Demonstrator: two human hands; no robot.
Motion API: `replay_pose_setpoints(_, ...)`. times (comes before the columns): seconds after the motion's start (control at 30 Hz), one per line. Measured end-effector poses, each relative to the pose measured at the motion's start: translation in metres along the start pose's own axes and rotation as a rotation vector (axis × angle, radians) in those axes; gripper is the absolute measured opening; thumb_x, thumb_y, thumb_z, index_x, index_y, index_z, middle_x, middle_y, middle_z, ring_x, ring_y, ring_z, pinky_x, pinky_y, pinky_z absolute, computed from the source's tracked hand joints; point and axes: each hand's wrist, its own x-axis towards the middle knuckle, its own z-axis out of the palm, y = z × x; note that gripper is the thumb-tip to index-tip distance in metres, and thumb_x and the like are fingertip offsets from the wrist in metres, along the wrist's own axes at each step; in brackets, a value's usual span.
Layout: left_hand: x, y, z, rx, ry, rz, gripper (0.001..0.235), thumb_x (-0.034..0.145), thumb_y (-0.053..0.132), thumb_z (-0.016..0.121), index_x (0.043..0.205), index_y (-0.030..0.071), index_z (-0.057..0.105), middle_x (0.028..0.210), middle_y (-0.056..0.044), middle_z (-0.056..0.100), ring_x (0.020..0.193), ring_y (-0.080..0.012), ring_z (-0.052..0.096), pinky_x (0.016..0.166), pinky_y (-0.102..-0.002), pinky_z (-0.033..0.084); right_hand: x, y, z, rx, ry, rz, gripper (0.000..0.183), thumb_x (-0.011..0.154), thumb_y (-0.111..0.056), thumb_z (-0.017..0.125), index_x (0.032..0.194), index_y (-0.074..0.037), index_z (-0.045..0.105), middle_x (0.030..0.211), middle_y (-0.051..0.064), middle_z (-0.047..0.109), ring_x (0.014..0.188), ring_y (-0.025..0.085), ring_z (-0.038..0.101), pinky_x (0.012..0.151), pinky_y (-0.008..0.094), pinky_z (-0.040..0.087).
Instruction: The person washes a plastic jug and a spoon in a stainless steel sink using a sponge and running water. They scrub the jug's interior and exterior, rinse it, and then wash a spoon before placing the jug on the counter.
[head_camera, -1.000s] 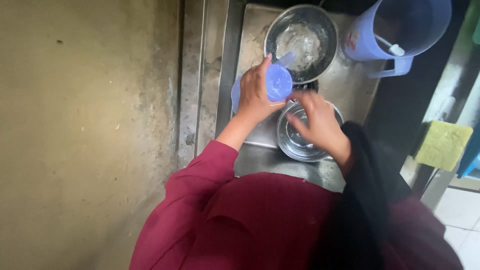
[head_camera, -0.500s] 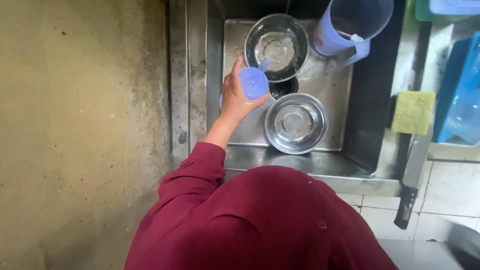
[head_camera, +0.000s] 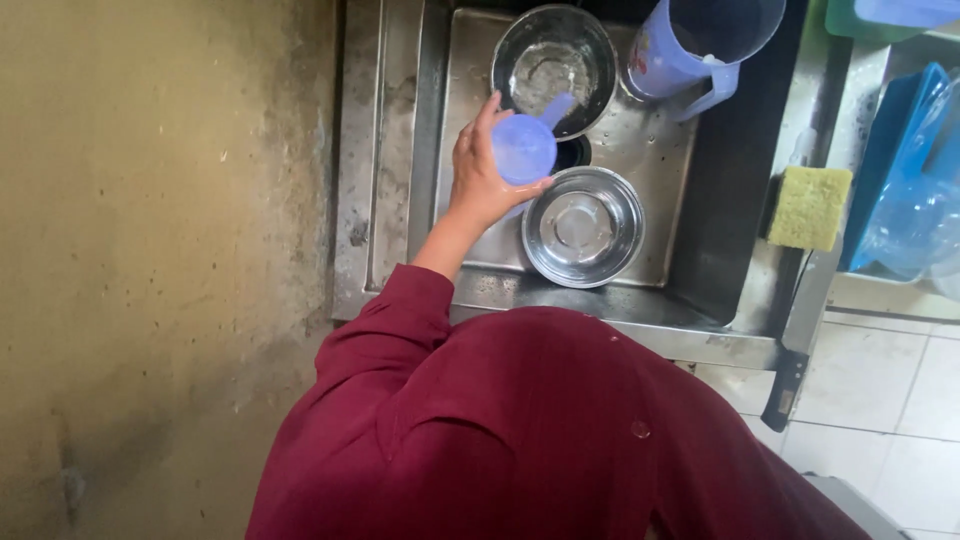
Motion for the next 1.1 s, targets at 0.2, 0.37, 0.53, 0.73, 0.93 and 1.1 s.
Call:
replay_pose_setpoints(0.2,-0.008,0.022,0.001,-0.133,0.027,0.109,0.136,0.066,0.052,0.104,0.161,0.026,0.011,0.152,-0.011,0.057,0.144,-0.0364,0.044,0.119,-0.057,0.038,0.108,-0.027,0.104,-0.114,0.033,-0.163,0.030,0.104,-0.004,0.057,0.132,-0.003,0.065,0.133,0.019,0.069,0.125,0.032,0.066,0.114,0.045,0.051)
replay_pose_setpoints(0.37,-0.012,0.043,-0.010,-0.221,0.090,0.221,0.127,0.071,0.047,0.101,0.161,0.017,0.015,0.146,-0.020,0.056,0.136,-0.0323,0.057,0.118,-0.045,0.045,0.172,-0.015,0.205,-0.237,-0.170,-0.374,0.045,0.106,-0.015,0.055,0.149,-0.003,0.051,0.155,0.017,0.052,0.146,0.034,0.049,0.125,0.055,0.032)
replay_pose_setpoints(0.53,-0.015,0.048,-0.009,-0.273,0.198,0.123,0.123,0.070,0.027,0.094,0.162,0.018,0.013,0.147,-0.014,0.058,0.140,-0.0293,0.056,0.122,-0.041,0.041,0.190,0.023,0.227,-0.786,-0.108,-0.433,0.073,0.102,-0.052,0.053,0.161,-0.010,0.040,0.167,0.011,0.038,0.154,0.031,0.036,0.117,0.067,0.028)
replay_pose_setpoints(0.73,-0.010,0.046,0.010,-0.091,0.268,0.112,0.095,0.089,0.029,0.074,0.163,0.017,0.016,0.162,-0.006,0.043,0.146,-0.0279,0.052,0.129,-0.045,0.040,0.224,0.006,0.215,-0.618,-0.158,-0.081,0.072,0.107,-0.061,0.031,0.168,-0.025,0.021,0.174,0.006,0.008,0.159,0.041,0.019,0.117,0.073,0.021)
replay_pose_setpoints(0.93,-0.004,0.050,-0.003,-0.055,0.236,0.300,0.132,0.073,0.040,0.106,0.161,0.018,0.011,0.157,-0.005,0.051,0.144,-0.0318,0.053,0.128,-0.050,0.037,0.237,0.018,0.196,-0.011,0.030,-0.011,0.046,0.112,-0.039,0.041,0.133,-0.007,0.066,0.128,0.011,0.070,0.117,0.023,0.063,0.098,0.037,0.046)
replay_pose_setpoints(1.1,0.000,0.047,-0.005,-0.076,0.317,0.383,0.114,0.084,0.047,0.095,0.159,0.014,0.015,0.161,-0.007,0.041,0.146,-0.0330,0.053,0.130,-0.054,0.038,0.225,-0.028,0.193,-0.029,-0.094,0.059,0.060,0.096,-0.027,0.057,0.151,-0.012,0.037,0.146,0.017,0.048,0.122,0.031,0.054,0.088,0.041,0.050)
